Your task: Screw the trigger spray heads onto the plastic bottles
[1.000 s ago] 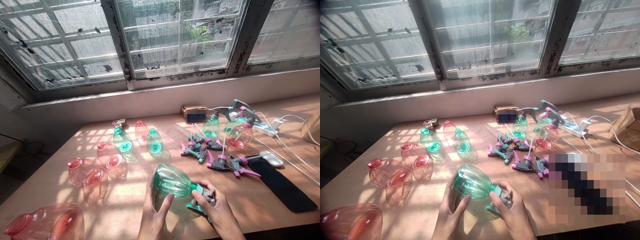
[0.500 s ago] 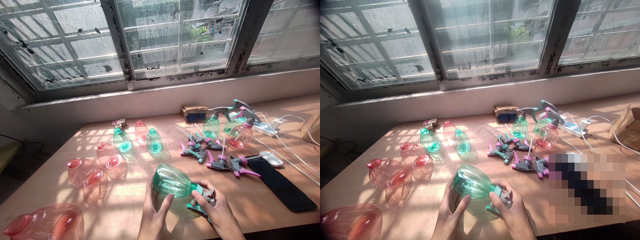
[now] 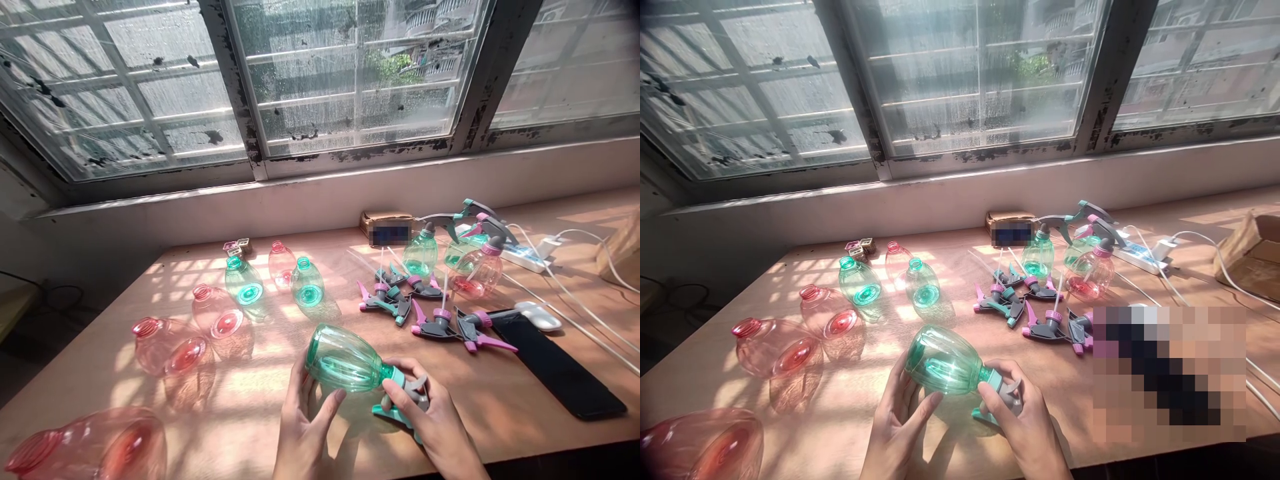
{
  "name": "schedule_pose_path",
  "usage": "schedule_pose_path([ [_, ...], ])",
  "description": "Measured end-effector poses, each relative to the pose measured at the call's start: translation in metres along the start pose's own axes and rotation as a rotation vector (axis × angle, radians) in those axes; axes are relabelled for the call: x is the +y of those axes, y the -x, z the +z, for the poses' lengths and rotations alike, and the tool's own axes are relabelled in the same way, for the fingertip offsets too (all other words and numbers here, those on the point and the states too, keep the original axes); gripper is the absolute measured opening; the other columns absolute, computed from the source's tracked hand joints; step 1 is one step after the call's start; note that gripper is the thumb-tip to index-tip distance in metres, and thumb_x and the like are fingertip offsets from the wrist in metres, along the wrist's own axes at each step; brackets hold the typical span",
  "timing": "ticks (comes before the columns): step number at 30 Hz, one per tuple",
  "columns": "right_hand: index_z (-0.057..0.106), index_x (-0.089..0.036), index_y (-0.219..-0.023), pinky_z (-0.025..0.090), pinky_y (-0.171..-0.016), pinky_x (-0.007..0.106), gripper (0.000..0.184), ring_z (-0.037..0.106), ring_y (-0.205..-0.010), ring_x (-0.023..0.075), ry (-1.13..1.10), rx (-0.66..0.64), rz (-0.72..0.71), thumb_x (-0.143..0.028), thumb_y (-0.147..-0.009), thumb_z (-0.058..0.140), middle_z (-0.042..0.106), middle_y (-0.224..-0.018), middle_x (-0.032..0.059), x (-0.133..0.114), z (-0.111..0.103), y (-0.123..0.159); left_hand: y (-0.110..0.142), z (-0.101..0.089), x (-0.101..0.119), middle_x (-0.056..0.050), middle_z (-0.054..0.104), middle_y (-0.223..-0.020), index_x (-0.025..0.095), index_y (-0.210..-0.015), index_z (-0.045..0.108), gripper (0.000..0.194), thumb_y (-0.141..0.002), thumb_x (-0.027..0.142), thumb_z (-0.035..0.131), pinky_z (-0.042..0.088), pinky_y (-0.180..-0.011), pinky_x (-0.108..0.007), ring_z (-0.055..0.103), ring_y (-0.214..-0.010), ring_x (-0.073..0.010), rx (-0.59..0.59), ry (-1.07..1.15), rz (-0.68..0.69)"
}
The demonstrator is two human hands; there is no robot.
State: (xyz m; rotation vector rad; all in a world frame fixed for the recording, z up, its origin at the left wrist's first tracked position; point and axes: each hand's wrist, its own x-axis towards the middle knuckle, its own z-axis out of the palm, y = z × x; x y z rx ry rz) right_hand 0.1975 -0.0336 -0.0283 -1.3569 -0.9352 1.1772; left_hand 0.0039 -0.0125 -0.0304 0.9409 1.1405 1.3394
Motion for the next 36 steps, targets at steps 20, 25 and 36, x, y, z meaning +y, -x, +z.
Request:
schedule_pose_path([
  [20,0.072,-0.018,-0.110,0.066,-0.069,0.039,0.056,0.076,-0.068,0.0254,-0.003,-0.001,0.013,-0.066,-0.083,0.080,0.075,-0.068,0.0014,-0.001,0.000,0.000,0.006,0.007,0.011,-0.011,0.069,-0.142,0.028,-0.136,0.053,0.071,-0.078,0.049,0.088,0.051,-0.112,-0.048,0.065,-0.132,-0.0331,0.081,-0.066,-0.022],
  [25,0.072,-0.018,-0.107,0.065,-0.069,0.039,0.056,0.074,-0.068,0.0249,0.015,0.007,0.017,-0.069,-0.083,0.079,0.074,-0.066,0.0010,0.003,-0.001,-0.002,0.002,0.003,0.006,-0.008,0.072,-0.139,0.028,-0.130,0.059,0.063,-0.076,0.037,0.090,0.054,-0.110,-0.046,0.066,-0.133,-0.0336,0.075,-0.034,-0.032],
  [36,0.071,-0.020,-0.104,0.058,-0.069,0.034,0.055,0.074,-0.068,0.0235,0.060,-0.045,0.049,-0.071,-0.085,0.076,0.076,-0.067,0.0020,-0.002,-0.003,0.001,0.005,0.006,0.011,-0.010,0.073,-0.142,0.029,-0.139,0.056,0.071,-0.078,0.043,0.089,0.049,-0.117,-0.049,0.062,-0.140,-0.0351,0.037,-0.083,-0.020],
])
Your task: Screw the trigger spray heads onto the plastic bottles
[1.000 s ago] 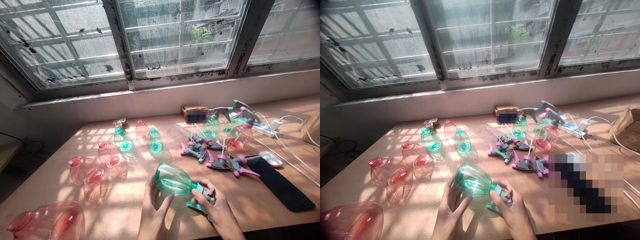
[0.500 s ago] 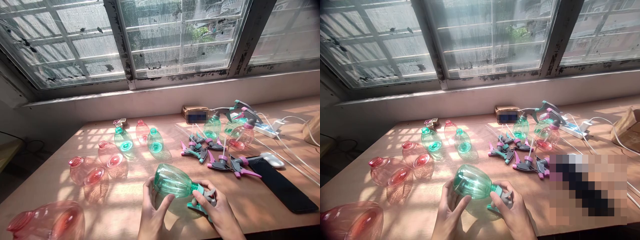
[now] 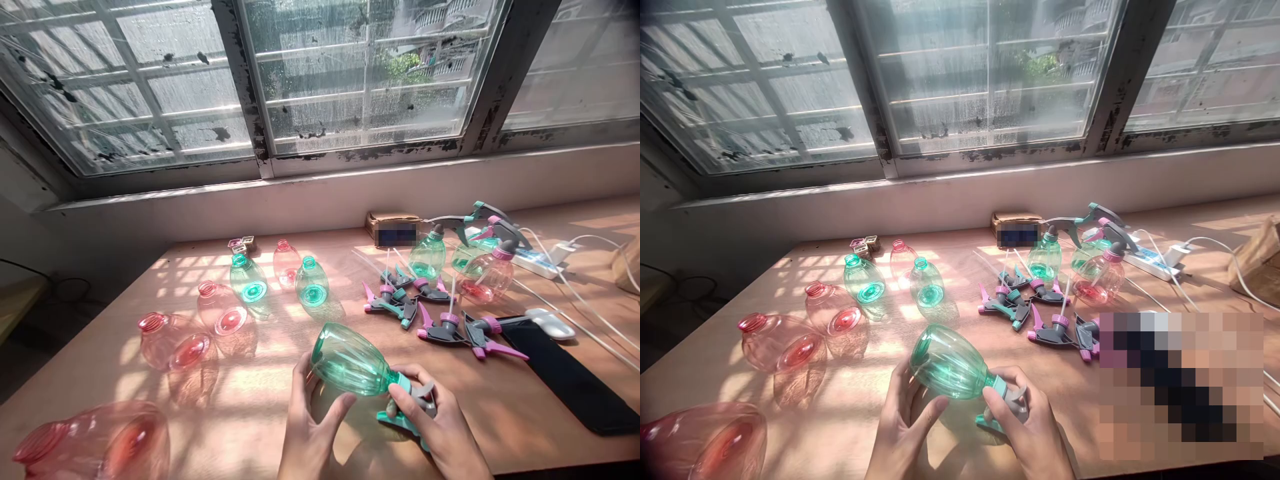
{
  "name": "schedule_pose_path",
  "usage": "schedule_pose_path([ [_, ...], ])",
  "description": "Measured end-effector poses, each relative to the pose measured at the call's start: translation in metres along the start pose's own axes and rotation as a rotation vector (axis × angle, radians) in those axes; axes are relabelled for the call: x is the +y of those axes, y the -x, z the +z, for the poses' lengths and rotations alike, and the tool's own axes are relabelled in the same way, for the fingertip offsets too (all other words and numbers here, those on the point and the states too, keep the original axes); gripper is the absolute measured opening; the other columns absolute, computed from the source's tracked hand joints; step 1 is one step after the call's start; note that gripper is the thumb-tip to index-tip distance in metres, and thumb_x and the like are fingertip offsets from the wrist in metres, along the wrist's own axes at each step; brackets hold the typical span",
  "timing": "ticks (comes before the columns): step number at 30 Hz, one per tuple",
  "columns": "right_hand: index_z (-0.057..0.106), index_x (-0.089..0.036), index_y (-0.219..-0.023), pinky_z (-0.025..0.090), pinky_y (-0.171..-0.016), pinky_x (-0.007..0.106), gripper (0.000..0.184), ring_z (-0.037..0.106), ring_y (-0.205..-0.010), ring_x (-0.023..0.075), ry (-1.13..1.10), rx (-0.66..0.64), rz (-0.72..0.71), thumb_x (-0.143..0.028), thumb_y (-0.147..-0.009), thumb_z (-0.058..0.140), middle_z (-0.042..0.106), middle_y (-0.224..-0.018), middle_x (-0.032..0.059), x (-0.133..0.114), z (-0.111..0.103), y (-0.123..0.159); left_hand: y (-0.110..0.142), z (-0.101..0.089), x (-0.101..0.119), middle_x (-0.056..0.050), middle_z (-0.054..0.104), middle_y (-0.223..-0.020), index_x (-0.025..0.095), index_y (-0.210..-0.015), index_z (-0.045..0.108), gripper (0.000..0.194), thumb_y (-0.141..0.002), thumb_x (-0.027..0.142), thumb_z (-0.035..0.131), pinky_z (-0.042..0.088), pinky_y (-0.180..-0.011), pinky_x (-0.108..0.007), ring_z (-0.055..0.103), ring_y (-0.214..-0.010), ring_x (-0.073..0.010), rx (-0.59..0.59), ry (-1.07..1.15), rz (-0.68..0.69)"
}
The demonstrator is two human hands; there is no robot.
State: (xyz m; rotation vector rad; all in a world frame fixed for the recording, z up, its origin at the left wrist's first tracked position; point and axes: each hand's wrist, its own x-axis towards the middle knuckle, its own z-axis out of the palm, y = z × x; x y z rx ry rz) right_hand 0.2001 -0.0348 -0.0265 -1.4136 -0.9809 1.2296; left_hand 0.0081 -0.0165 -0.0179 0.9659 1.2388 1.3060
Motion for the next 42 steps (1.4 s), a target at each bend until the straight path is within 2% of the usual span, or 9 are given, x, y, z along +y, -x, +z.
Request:
schedule_pose_path([
  [5,0.074,-0.020,-0.102,0.057,-0.070,0.034,0.055,0.075,-0.069,0.0242,0.048,-0.022,-0.005,-0.073,-0.085,0.075,0.077,-0.068,0.0024,0.002,-0.002,0.001,0.004,0.000,0.004,-0.013,0.070,-0.142,0.026,-0.139,0.051,0.074,-0.080,0.052,0.089,0.046,-0.118,-0.052,0.062,-0.138,-0.0370,-0.009,0.006,-0.006],
  [10,0.074,-0.020,-0.099,0.062,-0.070,0.036,0.053,0.073,-0.066,0.0238,-0.005,-0.013,-0.009,-0.071,-0.084,0.076,0.074,-0.064,0.0007,-0.004,0.001,0.003,-0.001,-0.003,-0.003,-0.010,0.071,-0.140,0.027,-0.135,0.053,0.067,-0.080,0.044,0.089,0.048,-0.117,-0.049,0.062,-0.137,-0.0345,-0.001,0.017,-0.026],
  [14,0.073,-0.019,-0.101,0.063,-0.068,0.037,0.051,0.073,-0.065,0.0243,-0.016,0.006,-0.017,-0.068,-0.085,0.077,0.075,-0.064,0.0018,-0.001,0.000,0.001,-0.005,-0.002,-0.006,-0.008,0.070,-0.146,0.029,-0.139,0.058,0.073,-0.075,0.037,0.091,0.050,-0.118,-0.045,0.060,-0.142,-0.0346,0.016,0.054,-0.008],
  [20,0.070,-0.019,-0.108,0.064,-0.073,0.036,0.053,0.077,-0.075,0.0263,0.012,-0.055,0.007,-0.068,-0.088,0.075,0.080,-0.072,0.0052,0.005,-0.006,-0.004,-0.002,-0.001,-0.006,-0.010,0.071,-0.145,0.029,-0.139,0.058,0.074,-0.074,0.040,0.092,0.045,-0.122,-0.051,0.060,-0.142,-0.0376,0.016,-0.004,0.022],
  [27,0.073,-0.020,-0.101,0.066,-0.067,0.034,0.053,0.077,-0.066,0.0245,-0.082,0.054,-0.027,-0.068,-0.082,0.081,0.076,-0.067,0.0018,-0.009,0.004,0.002,0.002,-0.001,0.004,-0.013,0.071,-0.140,0.027,-0.138,0.053,0.068,-0.084,0.051,0.085,0.048,-0.114,-0.049,0.063,-0.136,-0.0360,-0.025,0.030,-0.027],
  [33,0.074,-0.020,-0.102,0.067,-0.067,0.034,0.057,0.075,-0.064,0.0223,-0.135,0.116,-0.007,-0.070,-0.077,0.085,0.076,-0.070,0.0012,-0.011,0.007,0.001,0.002,-0.002,0.002,-0.013,0.071,-0.141,0.026,-0.137,0.055,0.065,-0.084,0.046,0.087,0.045,-0.118,-0.054,0.064,-0.136,-0.0367,-0.029,0.024,-0.030],
  [39,0.073,-0.020,-0.101,0.065,-0.067,0.034,0.055,0.075,-0.065,0.0219,-0.093,0.093,-0.009,-0.070,-0.080,0.082,0.075,-0.069,0.0004,-0.010,0.005,0.001,-0.002,0.000,-0.003,-0.009,0.072,-0.145,0.029,-0.143,0.061,0.069,-0.080,0.037,0.088,0.053,-0.116,-0.042,0.061,-0.143,-0.0336,-0.005,0.096,-0.013],
  [42,0.072,-0.020,-0.100,0.065,-0.067,0.033,0.057,0.074,-0.063,0.0209,-0.085,0.086,-0.026,-0.071,-0.080,0.082,0.076,-0.068,0.0006,-0.011,0.005,0.001,-0.002,0.000,-0.005,-0.008,0.074,-0.141,0.030,-0.145,0.060,0.067,-0.083,0.039,0.085,0.053,-0.115,-0.041,0.064,-0.140,-0.0329,-0.022,0.056,-0.009],
])
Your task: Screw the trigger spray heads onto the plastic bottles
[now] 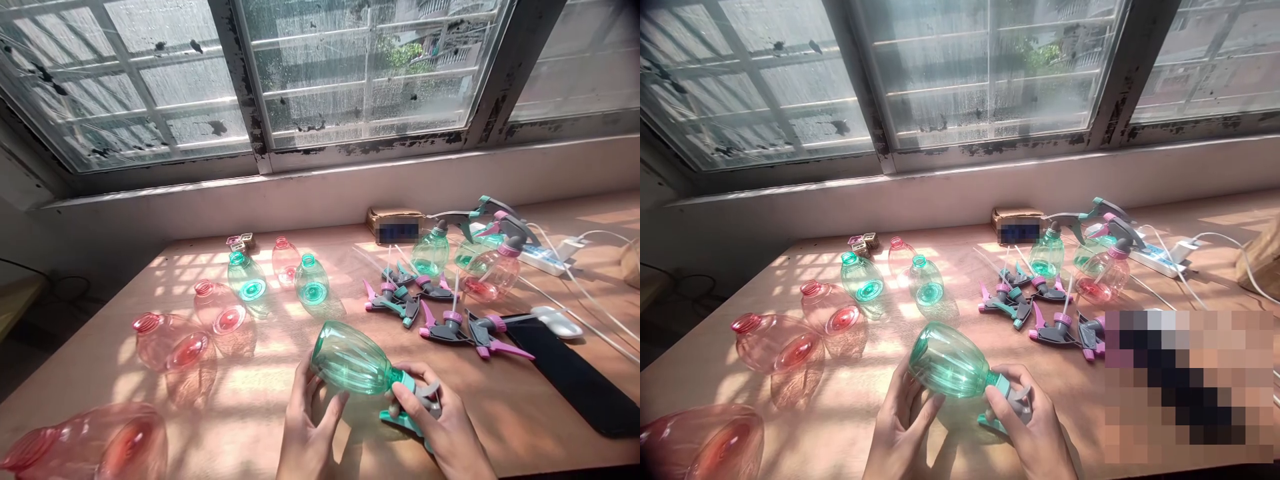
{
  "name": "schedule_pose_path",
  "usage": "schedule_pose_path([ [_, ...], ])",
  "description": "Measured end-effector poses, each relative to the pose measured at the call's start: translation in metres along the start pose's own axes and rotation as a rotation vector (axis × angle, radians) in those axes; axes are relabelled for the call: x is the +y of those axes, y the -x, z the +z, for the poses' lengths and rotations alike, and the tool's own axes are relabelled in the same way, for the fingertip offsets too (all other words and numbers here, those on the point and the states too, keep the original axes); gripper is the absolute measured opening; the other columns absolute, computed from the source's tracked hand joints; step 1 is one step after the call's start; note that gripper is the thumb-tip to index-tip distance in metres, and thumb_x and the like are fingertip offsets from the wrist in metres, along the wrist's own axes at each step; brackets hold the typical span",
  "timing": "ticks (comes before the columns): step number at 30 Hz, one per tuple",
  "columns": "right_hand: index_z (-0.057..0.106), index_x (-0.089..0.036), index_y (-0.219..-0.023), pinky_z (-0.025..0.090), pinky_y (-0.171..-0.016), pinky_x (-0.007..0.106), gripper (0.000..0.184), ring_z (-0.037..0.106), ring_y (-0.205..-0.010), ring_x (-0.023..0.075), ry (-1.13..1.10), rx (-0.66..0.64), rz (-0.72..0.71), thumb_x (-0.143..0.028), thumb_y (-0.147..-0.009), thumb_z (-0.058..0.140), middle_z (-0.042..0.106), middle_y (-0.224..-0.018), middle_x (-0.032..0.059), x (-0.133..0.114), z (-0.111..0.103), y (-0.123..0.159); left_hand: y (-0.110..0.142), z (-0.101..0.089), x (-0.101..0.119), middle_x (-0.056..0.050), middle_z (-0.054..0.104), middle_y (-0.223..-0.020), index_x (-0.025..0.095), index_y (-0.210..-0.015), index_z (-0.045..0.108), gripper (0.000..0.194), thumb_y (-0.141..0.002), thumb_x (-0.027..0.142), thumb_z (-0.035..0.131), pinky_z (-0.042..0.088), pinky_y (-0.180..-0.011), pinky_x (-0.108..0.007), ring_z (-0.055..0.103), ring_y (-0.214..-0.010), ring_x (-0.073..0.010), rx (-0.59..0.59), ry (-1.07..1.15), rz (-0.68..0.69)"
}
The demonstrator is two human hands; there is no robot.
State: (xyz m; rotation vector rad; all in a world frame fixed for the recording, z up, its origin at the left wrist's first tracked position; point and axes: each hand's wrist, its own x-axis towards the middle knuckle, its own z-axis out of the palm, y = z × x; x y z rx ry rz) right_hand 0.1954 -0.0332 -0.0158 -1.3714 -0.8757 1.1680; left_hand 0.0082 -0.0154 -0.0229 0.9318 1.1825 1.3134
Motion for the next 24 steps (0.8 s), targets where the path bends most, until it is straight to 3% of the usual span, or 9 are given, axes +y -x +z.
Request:
schedule_pose_path([
  [6,0.072,-0.020,-0.101,0.065,-0.068,0.034,0.061,0.075,-0.066,0.0228,0.029,-0.037,0.025,-0.077,-0.080,0.079,0.076,-0.066,0.0009,0.002,-0.002,0.000,0.003,-0.003,-0.004,-0.011,0.063,-0.155,0.032,-0.147,0.052,0.071,-0.086,0.046,0.085,0.037,-0.126,-0.055,0.054,-0.149,-0.0367,-0.024,-0.055,0.033],
  [10,0.071,-0.020,-0.102,0.065,-0.069,0.038,0.061,0.074,-0.065,0.0240,0.053,-0.074,0.023,-0.078,-0.082,0.076,0.075,-0.064,0.0017,0.009,-0.005,-0.001,0.004,-0.004,-0.004,-0.015,0.064,-0.152,0.028,-0.147,0.050,0.082,-0.080,0.054,0.089,0.034,-0.127,-0.057,0.055,-0.147,-0.0406,0.001,-0.017,0.006],
  [16,0.074,-0.018,-0.101,0.060,-0.068,0.036,0.063,0.074,-0.065,0.0238,0.107,-0.125,0.027,-0.078,-0.084,0.074,0.075,-0.065,0.0026,0.011,-0.008,-0.002,0.003,-0.002,0.004,-0.012,0.072,-0.141,0.026,-0.142,0.052,0.084,-0.074,0.046,0.095,0.046,-0.119,-0.051,0.061,-0.139,-0.0371,0.012,-0.054,-0.024],
  [24,0.073,-0.018,-0.100,0.061,-0.067,0.033,0.057,0.075,-0.064,0.0216,0.028,-0.159,0.013,-0.073,-0.086,0.077,0.079,-0.072,0.0047,0.013,-0.010,-0.003,-0.003,-0.008,-0.004,-0.011,0.069,-0.150,0.029,-0.150,0.056,0.081,-0.078,0.039,0.092,0.050,-0.118,-0.045,0.058,-0.145,-0.0367,-0.062,-0.060,0.009],
])
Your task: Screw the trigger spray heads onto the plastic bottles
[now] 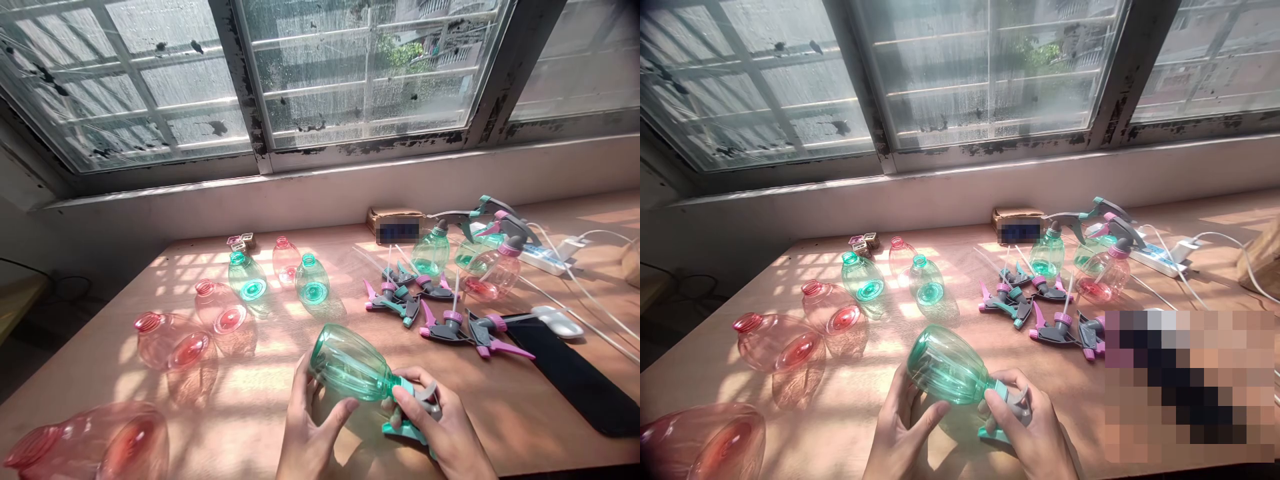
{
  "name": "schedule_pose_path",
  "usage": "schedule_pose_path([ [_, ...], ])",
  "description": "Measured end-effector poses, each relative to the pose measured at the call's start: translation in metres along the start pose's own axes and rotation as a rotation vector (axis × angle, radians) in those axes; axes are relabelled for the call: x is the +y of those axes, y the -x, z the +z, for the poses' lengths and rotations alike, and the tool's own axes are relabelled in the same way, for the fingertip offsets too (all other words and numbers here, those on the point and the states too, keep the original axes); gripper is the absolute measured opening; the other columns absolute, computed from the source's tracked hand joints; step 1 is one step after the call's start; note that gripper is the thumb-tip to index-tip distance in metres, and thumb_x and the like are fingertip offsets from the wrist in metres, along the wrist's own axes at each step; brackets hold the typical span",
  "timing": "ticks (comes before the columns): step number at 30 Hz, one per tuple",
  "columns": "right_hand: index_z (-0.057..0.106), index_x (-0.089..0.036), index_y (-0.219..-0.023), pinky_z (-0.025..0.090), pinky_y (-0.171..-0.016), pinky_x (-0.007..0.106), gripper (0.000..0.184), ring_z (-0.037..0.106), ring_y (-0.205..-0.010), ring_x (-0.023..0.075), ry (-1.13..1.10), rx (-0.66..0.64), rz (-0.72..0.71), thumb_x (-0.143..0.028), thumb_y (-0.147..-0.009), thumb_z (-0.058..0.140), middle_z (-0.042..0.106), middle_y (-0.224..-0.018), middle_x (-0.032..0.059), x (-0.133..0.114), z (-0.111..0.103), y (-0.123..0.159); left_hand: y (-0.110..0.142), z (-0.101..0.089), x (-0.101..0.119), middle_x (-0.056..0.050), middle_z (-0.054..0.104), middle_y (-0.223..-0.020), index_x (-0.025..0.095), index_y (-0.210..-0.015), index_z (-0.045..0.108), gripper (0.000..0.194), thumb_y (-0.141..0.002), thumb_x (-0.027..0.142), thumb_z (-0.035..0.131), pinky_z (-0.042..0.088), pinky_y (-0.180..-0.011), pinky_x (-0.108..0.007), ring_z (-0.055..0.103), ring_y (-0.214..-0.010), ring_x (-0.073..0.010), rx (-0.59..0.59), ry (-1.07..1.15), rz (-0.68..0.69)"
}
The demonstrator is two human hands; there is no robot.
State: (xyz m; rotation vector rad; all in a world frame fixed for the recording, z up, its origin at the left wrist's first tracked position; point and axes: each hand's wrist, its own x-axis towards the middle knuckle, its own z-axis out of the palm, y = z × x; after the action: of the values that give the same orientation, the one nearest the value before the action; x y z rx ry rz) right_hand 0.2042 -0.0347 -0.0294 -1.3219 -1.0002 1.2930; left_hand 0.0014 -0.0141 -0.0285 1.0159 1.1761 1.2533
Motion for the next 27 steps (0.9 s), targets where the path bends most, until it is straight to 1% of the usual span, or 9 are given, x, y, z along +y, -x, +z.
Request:
schedule_pose_path([
  [3,0.071,-0.018,-0.101,0.061,-0.066,0.033,0.055,0.074,-0.063,0.0203,-0.044,-0.037,-0.014,-0.071,-0.089,0.076,0.080,-0.075,0.0054,0.003,-0.001,0.000,0.004,0.001,0.004,-0.010,0.066,-0.153,0.031,-0.153,0.052,0.078,-0.084,0.044,0.087,0.043,-0.124,-0.048,0.055,-0.149,-0.0363,-0.059,-0.032,0.022],
  [6,0.070,-0.018,-0.100,0.062,-0.067,0.036,0.055,0.074,-0.064,0.0219,-0.031,-0.063,-0.009,-0.071,-0.088,0.076,0.078,-0.075,0.0050,0.005,-0.001,-0.001,0.008,0.004,0.009,-0.007,0.062,-0.158,0.036,-0.155,0.048,0.081,-0.085,0.045,0.088,0.037,-0.127,-0.052,0.050,-0.152,-0.0362,-0.049,0.011,0.032],
  [8,0.070,-0.019,-0.100,0.063,-0.068,0.039,0.056,0.075,-0.065,0.0235,-0.005,-0.070,-0.004,-0.072,-0.088,0.075,0.077,-0.074,0.0043,0.005,-0.001,-0.001,0.008,0.006,0.012,-0.007,0.060,-0.159,0.037,-0.159,0.045,0.086,-0.085,0.046,0.088,0.036,-0.127,-0.052,0.050,-0.152,-0.0362,-0.025,0.045,0.033],
  [10,0.069,-0.019,-0.100,0.063,-0.070,0.040,0.056,0.075,-0.065,0.0240,0.011,-0.072,-0.002,-0.073,-0.088,0.075,0.077,-0.074,0.0042,0.005,-0.001,-0.001,0.008,0.008,0.013,-0.008,0.063,-0.157,0.036,-0.160,0.045,0.087,-0.086,0.047,0.087,0.041,-0.125,-0.049,0.054,-0.149,-0.0355,-0.007,0.067,0.017],
  [14,0.069,-0.019,-0.101,0.062,-0.070,0.038,0.059,0.075,-0.066,0.0236,0.019,-0.052,0.022,-0.076,-0.086,0.074,0.079,-0.076,0.0047,0.002,0.000,-0.001,0.002,0.006,0.007,-0.008,0.069,-0.149,0.033,-0.151,0.057,0.079,-0.080,0.039,0.092,0.056,-0.110,-0.037,0.063,-0.140,-0.0328,0.037,0.108,0.005],
  [18,0.070,-0.019,-0.103,0.059,-0.070,0.035,0.062,0.076,-0.068,0.0238,0.036,-0.028,0.033,-0.078,-0.085,0.073,0.079,-0.073,0.0044,0.000,-0.001,-0.002,-0.003,0.000,-0.001,-0.009,0.067,-0.150,0.032,-0.149,0.055,0.079,-0.080,0.035,0.092,0.059,-0.107,-0.037,0.068,-0.133,-0.0314,0.014,0.098,-0.014],
  [22,0.071,-0.020,-0.103,0.059,-0.070,0.036,0.061,0.075,-0.067,0.0240,0.015,-0.023,0.034,-0.077,-0.084,0.075,0.078,-0.070,0.0039,0.001,0.000,-0.001,0.001,0.002,0.003,-0.007,0.070,-0.148,0.032,-0.151,0.051,0.085,-0.077,0.031,0.092,0.053,-0.114,-0.038,0.061,-0.143,-0.0309,0.034,-0.017,-0.015],
  [24,0.070,-0.020,-0.103,0.060,-0.070,0.035,0.061,0.075,-0.067,0.0235,0.003,-0.028,0.022,-0.077,-0.084,0.075,0.079,-0.071,0.0041,0.001,0.001,0.000,0.004,0.004,0.007,-0.007,0.067,-0.152,0.033,-0.154,0.049,0.088,-0.078,0.037,0.092,0.047,-0.119,-0.041,0.057,-0.146,-0.0319,0.009,-0.024,0.010],
  [27,0.069,-0.020,-0.104,0.061,-0.068,0.034,0.058,0.075,-0.065,0.0232,-0.007,-0.061,-0.015,-0.074,-0.085,0.076,0.078,-0.070,0.0033,-0.001,0.003,0.003,0.007,0.005,0.008,-0.009,0.063,-0.155,0.032,-0.155,0.047,0.084,-0.083,0.048,0.087,0.041,-0.125,-0.048,0.054,-0.149,-0.0353,-0.012,0.014,0.035],
])
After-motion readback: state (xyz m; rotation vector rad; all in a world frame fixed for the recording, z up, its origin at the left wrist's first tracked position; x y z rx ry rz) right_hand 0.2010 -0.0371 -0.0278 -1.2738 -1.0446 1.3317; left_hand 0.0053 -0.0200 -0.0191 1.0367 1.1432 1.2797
